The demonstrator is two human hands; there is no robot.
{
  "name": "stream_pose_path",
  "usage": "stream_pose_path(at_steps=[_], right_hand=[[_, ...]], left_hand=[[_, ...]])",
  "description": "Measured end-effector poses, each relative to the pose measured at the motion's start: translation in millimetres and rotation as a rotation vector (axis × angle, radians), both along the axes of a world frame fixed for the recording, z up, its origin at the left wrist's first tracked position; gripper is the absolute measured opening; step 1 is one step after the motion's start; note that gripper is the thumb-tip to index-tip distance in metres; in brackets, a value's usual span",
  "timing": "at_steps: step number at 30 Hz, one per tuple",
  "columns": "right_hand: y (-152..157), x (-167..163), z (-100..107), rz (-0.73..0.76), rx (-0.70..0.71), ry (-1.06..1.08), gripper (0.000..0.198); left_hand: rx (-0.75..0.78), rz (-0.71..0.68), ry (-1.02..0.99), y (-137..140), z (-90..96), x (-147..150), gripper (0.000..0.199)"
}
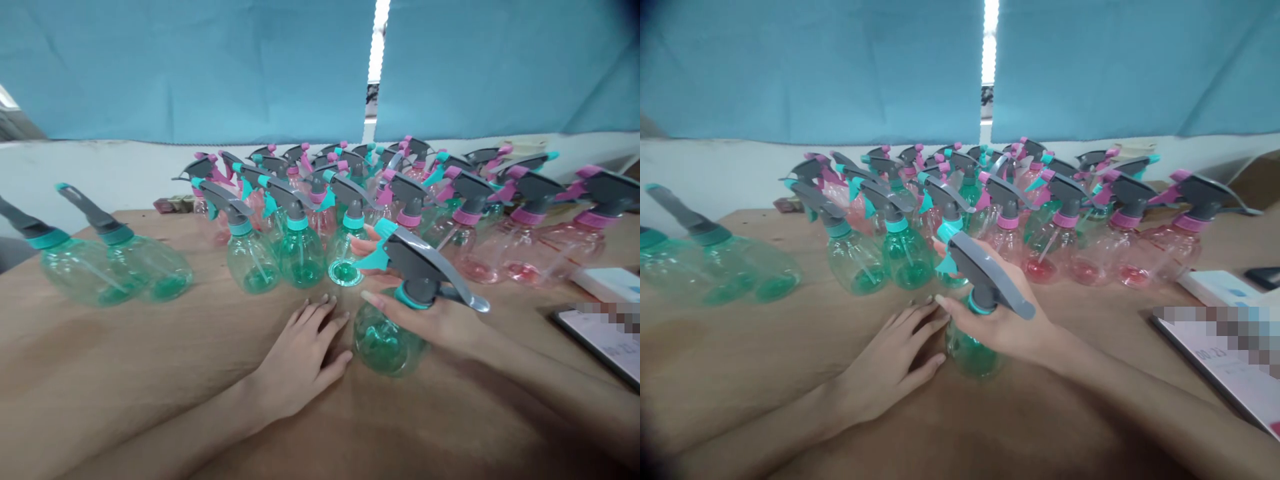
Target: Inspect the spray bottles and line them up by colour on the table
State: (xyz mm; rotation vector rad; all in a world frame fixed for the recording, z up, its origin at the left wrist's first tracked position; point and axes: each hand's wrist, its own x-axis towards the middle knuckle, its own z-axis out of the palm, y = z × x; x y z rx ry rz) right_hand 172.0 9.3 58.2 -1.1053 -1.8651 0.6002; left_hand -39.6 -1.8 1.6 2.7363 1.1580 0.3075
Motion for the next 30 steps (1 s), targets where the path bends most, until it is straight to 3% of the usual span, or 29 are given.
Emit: stream_pose_path(at_steps=[2,8,16,19,23,30], right_hand=[[-2,-2,2,0.005,-0.008,0.072,0.055],[-9,-3,0,-0.172,0.013,0.126,0.060],[-16,7,2,-0.154,0.018,0.056,0.070],[-23,14,2,-0.205,-0.002,0.001,0.062],[-31,22,-3,-0.241,-0.015,0.009,0.034],[-25,18,-4,-0.303,0.007,-0.091,0.035]], left_hand=[[-0.002,0.000,0.002,0,0.4,0,0.047],[0.009,-0.001,-0.023,-1,1.8,1,0.046],[0.054,-0.002,-0.003,-2,-1.5,1,0.044],[0.062,-0.001,-0.012,-2,-3.2,0,0.044],[0.072,0.004,-0.032,-3,-6.1,1,0.042],[0.094,0.016,-0.061,-13,-6.0,-12,0.040]])
